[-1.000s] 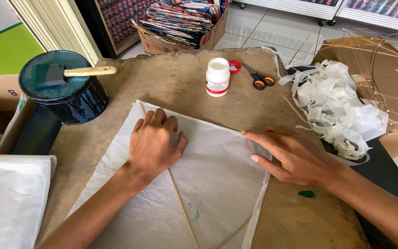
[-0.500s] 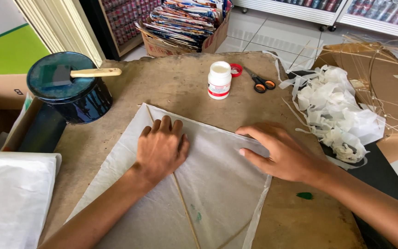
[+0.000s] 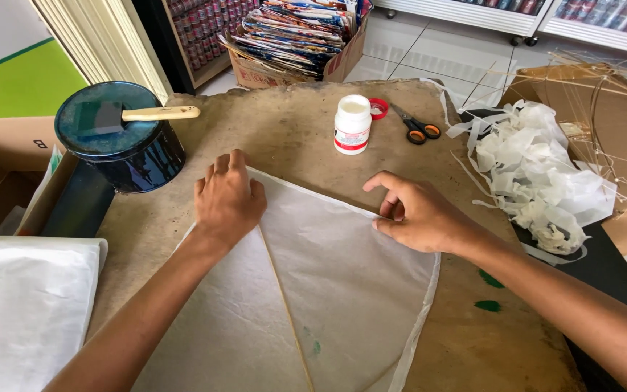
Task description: The person is assembling a kite by applying glue to the edges of the paper and folding them over the bamboo frame.
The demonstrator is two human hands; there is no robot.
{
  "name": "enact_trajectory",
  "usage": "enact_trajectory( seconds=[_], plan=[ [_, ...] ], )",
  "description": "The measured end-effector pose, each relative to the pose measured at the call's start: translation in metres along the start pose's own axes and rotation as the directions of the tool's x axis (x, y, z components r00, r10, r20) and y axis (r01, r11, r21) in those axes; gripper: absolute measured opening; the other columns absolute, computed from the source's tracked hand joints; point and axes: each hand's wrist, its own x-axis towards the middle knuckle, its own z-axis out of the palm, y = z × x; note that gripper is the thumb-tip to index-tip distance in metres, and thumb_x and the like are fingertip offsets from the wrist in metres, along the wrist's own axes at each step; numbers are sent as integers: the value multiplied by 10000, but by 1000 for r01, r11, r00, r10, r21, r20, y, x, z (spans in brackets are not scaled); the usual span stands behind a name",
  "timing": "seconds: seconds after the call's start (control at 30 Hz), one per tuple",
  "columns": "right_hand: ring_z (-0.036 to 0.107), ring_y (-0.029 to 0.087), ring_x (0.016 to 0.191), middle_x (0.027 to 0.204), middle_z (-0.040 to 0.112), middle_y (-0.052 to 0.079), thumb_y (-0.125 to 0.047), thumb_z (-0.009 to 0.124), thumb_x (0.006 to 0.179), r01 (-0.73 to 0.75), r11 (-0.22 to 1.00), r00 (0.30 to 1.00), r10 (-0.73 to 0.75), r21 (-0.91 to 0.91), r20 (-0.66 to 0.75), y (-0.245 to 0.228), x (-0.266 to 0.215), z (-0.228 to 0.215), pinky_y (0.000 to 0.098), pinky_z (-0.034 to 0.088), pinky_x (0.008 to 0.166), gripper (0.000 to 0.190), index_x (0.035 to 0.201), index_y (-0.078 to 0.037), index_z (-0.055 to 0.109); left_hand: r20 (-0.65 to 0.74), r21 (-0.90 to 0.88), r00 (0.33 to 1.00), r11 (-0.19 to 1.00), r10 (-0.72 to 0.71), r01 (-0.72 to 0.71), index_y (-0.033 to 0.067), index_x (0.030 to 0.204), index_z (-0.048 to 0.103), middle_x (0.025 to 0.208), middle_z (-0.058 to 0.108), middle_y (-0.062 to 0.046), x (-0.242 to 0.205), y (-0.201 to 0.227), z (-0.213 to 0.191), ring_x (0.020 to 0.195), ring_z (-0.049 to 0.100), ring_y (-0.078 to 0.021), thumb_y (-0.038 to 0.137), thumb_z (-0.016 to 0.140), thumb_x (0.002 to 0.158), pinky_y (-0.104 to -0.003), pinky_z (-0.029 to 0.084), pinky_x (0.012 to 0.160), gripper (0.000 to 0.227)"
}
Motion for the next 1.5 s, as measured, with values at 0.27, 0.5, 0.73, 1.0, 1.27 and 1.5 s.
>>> enact_trajectory(
  seconds=[0.27, 0.5, 0.73, 1.0, 1.27, 1.5],
  plan=[
    [682, 204, 766, 871, 734, 138, -48, 724, 777, -34, 972, 999, 27, 232, 33, 7, -9, -11, 322, 590, 615, 671, 1412, -189, 561, 100, -157, 990, 981, -103, 118, 189, 1313, 426, 1345, 576, -159, 9, 13, -10, 1305, 557, -368, 214, 580, 895, -564, 386, 1088, 446],
    [641, 201, 684, 832, 702, 161, -4, 741, 725, -111, 930, 994, 95, 350, 62, 21, -22, -25, 314, 539, 580, 732, 1421, -147, 567, 158, -507, 975, 834, -158, 218, 240, 1272, 504, 1164, 713, -88, 19, 22, -17, 1206, 646, -285, 160, 561, 897, -445, 465, 1027, 387],
    [712, 248, 830, 918, 732, 173, -93, 774, 735, -135, 949, 991, 123, 285, 60, 0, -14, -31, 370, 556, 762, 718, 1422, -135, 571, 183, -688, 982, 706, -54, 168, 147, 1306, 555, 1063, 727, -161, 33, 31, -7, 935, 708, -232, 137, 587, 921, -372, 553, 845, 387],
    [742, 231, 1025, 1058, 732, 116, -133, 710, 834, 122, 858, 993, -101, 500, -69, -15, 85, 9, 369, 574, 909, 594, 1397, -246, 556, 177, -810, 982, 577, 73, 103, 110, 1242, 608, 1040, 738, -195, 45, 55, 7, 897, 726, -206, 140, 683, 897, -336, 574, 799, 355],
    [679, 125, 798, 878, 662, 45, -136, 876, 739, 42, 829, 996, 5, 557, -84, -20, 100, 11, 242, 560, 718, 747, 1409, -184, 551, 244, -860, 964, 483, 107, 164, 92, 1293, 583, 1134, 732, -237, 44, 83, -6, 1007, 737, -247, 85, 721, 868, -335, 592, 866, 447],
    [705, 148, 768, 848, 694, 97, -48, 872, 748, 87, 757, 995, -29, 647, -100, -12, 87, 0, 261, 613, 716, 763, 1414, -155, 517, 291, -805, 950, 566, 114, 179, 133, 1278, 610, 1055, 744, -164, 41, 90, -16, 900, 726, -177, 198, 856, 770, -312, 597, 803, 568]
  ],
)
